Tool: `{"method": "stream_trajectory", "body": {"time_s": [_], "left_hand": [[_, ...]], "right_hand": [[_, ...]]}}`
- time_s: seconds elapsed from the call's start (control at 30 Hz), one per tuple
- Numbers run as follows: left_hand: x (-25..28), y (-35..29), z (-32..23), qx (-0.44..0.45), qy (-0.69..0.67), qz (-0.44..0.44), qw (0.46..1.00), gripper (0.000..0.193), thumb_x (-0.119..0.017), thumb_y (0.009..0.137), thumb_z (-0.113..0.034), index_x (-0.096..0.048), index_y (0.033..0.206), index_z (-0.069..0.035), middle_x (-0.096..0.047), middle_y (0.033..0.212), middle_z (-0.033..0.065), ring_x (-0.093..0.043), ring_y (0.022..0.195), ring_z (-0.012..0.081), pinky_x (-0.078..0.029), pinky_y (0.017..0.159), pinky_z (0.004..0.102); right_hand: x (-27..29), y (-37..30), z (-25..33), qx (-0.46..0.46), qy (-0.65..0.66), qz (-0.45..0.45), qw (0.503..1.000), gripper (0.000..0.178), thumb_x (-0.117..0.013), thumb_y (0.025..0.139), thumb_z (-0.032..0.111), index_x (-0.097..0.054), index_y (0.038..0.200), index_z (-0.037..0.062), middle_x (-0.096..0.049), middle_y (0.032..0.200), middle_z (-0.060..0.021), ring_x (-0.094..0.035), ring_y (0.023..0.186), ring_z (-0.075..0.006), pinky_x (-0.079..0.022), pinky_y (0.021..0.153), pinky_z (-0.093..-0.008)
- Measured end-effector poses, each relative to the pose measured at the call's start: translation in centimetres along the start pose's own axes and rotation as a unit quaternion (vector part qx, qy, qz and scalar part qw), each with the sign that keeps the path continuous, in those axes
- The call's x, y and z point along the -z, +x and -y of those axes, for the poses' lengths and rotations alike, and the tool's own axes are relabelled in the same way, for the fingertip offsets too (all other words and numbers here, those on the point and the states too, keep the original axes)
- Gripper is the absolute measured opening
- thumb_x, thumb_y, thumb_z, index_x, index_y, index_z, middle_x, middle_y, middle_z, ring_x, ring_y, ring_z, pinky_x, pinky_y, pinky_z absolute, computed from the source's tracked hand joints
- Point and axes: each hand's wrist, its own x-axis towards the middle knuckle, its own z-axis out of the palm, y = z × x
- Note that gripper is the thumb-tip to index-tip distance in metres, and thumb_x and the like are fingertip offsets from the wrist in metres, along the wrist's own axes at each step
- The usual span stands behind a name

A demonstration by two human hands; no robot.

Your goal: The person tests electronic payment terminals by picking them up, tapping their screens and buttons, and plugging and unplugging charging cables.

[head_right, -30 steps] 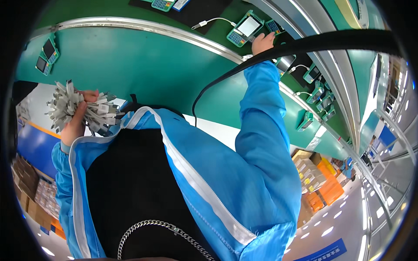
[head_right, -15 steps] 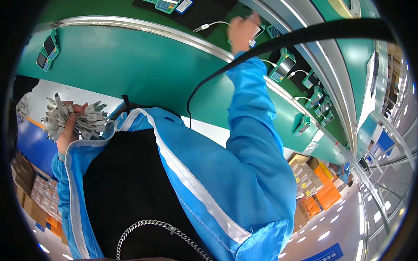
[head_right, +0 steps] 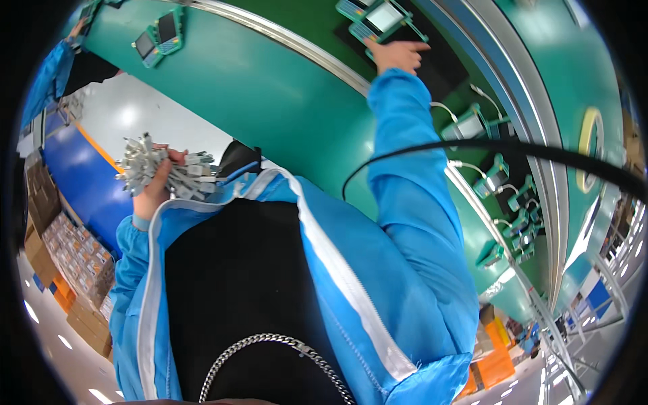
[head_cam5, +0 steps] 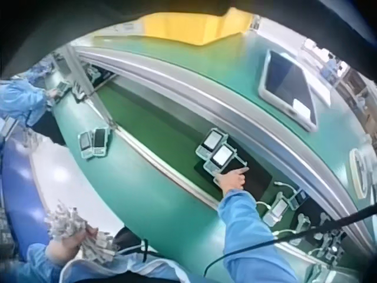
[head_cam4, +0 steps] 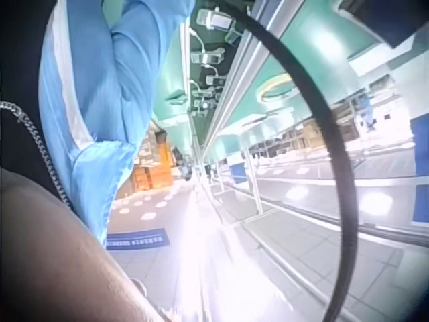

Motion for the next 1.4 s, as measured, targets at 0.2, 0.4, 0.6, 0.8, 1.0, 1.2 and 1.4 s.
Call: {"method": "stream_trajectory", "body": {"time_s": [0.2,0.4,0.6,0.8,1.0,1.2,1.4], "left_hand": [[11.1,4.9,0.0,0.019,-0.116,-0.009,0.993,0.026,-0.054,0.096,-0.01,-0.052,0.119,0.0,-0.067,0.096,0.0109,-0.065,0.092,0.0201,-0.053,0.083,0.0339],[20.3,12.4,-3.8,-0.021,-0.032,0.09,0.995,0.012,-0.057,0.096,-0.012,-0.061,0.098,-0.002,-0.065,0.085,0.0067,-0.062,0.082,0.0148,-0.05,0.076,0.0303],[24.7,16.3,-4.3,0.007,-0.061,0.15,0.987,0.015,-0.06,0.095,-0.012,-0.06,0.105,-0.001,-0.066,0.087,0.0068,-0.063,0.08,0.0146,-0.052,0.073,0.03],[26.6,16.6,-4.3,0.076,-0.01,0.055,0.996,0.027,-0.056,0.098,-0.019,-0.059,0.116,0.001,-0.067,0.104,0.0131,-0.064,0.096,0.0202,-0.052,0.084,0.0362],[27.4,15.2,-0.5,0.092,-0.122,-0.09,0.984,0.009,-0.058,0.096,-0.011,-0.059,0.096,-0.003,-0.06,0.082,0.0056,-0.056,0.077,0.0153,-0.046,0.075,0.0302],[24.7,15.6,-0.7,-0.09,0.184,-0.031,0.978,0.012,-0.059,0.095,-0.011,-0.059,0.099,0.0,-0.06,0.078,0.0045,-0.057,0.074,0.0152,-0.046,0.072,0.0298],[21.3,18.6,-4.5,0.01,-0.071,0.059,0.996,0.024,-0.06,0.094,-0.012,-0.06,0.114,0.002,-0.066,0.092,0.0084,-0.063,0.08,0.0176,-0.051,0.072,0.0319]], "right_hand": [[0.4,-3.4,1.0,0.029,0.014,-0.009,0.999,0.11,-0.086,0.056,0.046,-0.025,0.131,-0.0071,-0.054,0.124,-0.0313,-0.054,0.117,-0.0448,-0.045,0.1,-0.0468],[-3.0,-17.4,7.2,0.125,0.115,-0.015,0.985,0.096,-0.083,0.055,0.031,-0.035,0.127,-0.0093,-0.059,0.111,-0.0281,-0.061,0.103,-0.0429,-0.049,0.091,-0.0463],[-11.6,-24.3,21.7,0.282,0.123,0.017,0.951,0.105,-0.079,0.066,0.036,-0.024,0.141,-0.014,-0.048,0.125,-0.0313,-0.045,0.118,-0.0466,-0.035,0.105,-0.0489],[-10.7,-11.6,16.8,0.023,0.063,-0.241,0.968,0.099,-0.072,0.077,0.033,-0.015,0.141,-0.0182,-0.028,0.144,-0.0343,-0.03,0.133,-0.0464,-0.025,0.113,-0.0496],[-8.2,-2.4,8.3,-0.008,-0.054,-0.108,0.993,0.124,-0.078,0.064,0.053,-0.013,0.142,-0.0183,-0.038,0.139,-0.0335,-0.035,0.133,-0.0429,-0.027,0.112,-0.0463],[-6.9,0.0,8.5,-0.127,0.021,-0.099,0.987,0.108,-0.074,0.059,0.053,-0.034,0.131,-0.0176,-0.052,0.128,-0.0294,-0.051,0.119,-0.0395,-0.037,0.105,-0.0442],[-4.7,-12.7,12.1,0.038,0.459,-0.055,0.886,0.053,-0.076,0.069,0.014,-0.053,0.111,-0.0092,-0.065,0.094,-0.0155,-0.063,0.088,-0.0239,-0.05,0.076,-0.036]]}}
